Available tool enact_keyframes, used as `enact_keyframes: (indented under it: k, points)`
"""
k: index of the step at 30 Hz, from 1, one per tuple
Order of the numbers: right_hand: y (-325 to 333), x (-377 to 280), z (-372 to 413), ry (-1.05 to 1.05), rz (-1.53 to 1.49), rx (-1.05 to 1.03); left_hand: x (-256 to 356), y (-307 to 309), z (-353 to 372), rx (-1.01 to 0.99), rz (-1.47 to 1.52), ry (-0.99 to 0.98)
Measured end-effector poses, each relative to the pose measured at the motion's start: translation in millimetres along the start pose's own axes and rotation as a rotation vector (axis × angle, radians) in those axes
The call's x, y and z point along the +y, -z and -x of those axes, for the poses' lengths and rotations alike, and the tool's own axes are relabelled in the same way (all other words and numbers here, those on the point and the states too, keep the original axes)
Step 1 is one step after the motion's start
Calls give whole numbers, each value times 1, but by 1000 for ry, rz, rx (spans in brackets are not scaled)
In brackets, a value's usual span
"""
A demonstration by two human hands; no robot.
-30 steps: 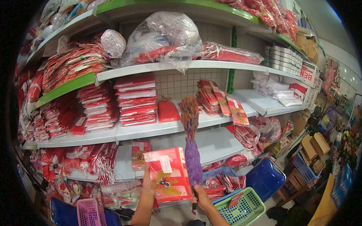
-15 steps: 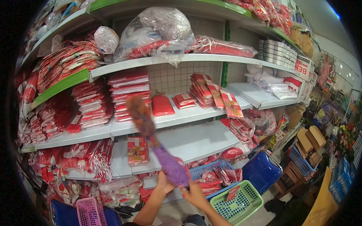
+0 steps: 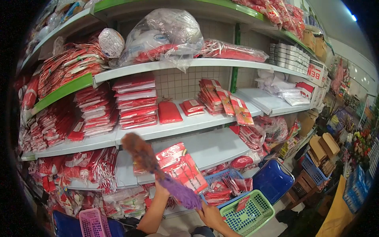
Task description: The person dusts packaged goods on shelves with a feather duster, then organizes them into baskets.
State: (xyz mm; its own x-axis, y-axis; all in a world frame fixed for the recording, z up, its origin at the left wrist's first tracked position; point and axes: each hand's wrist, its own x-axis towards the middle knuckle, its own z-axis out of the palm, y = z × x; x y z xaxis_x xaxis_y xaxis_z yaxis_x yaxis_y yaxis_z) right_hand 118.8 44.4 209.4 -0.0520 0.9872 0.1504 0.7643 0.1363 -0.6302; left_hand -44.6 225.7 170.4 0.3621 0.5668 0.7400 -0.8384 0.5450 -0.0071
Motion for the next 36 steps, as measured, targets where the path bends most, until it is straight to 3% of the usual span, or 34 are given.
enact_keyframes:
  k: [2,4,6,7,10,11,14,15,16,18,22,24,25,26,28,29,30,32,34,36]
  points:
    - [2,2,-11,-70,-76,99,-6,-18,-17,172,-94,36]
    - [-1,9,-21,-123,-96,191,-22,-71,-40,701,-313,0]
    - [-2,12,-33,-148,-55,279,-14,-58,-34,608,-237,16]
    - [0,5,-31,-121,-79,222,-11,-54,-35,542,-141,14]
    - [-4,-4,-23,213,41,132,27,21,-4,182,-31,-57]
    - [0,-6,-20,179,57,101,30,13,-12,245,-120,-104]
    - [2,14,-24,-99,-64,169,15,-63,-63,689,-384,-278]
    - [-2,30,-27,-145,-78,197,20,-68,-64,535,-394,-170]
    - [-4,36,-24,-99,-81,185,18,-76,-68,684,-423,-207]
    - [-4,42,-24,0,-86,169,46,-28,-50,446,-341,-174]
    - [7,30,-19,234,186,121,50,-25,-55,392,-330,-169]
    - [-1,39,-29,43,20,170,48,-35,-64,371,-330,-157]
    - [-4,42,-33,-51,-63,191,46,-41,-65,380,-323,-171]
    - [-4,38,-35,-20,-52,213,25,-80,-85,688,-420,-228]
    - [-4,26,-43,44,-35,262,42,-44,-78,488,-418,-143]
    - [-6,28,-47,26,-13,157,38,-50,-82,477,-331,-162]
    - [-5,27,-51,53,2,153,37,-42,-73,703,-400,-235]
    - [4,20,-64,109,29,148,46,-26,-80,183,-236,-12]
    - [14,15,-81,29,-38,203,12,-84,-109,690,-478,-98]
    - [17,13,-93,9,-49,211,21,-67,-109,608,-459,-80]
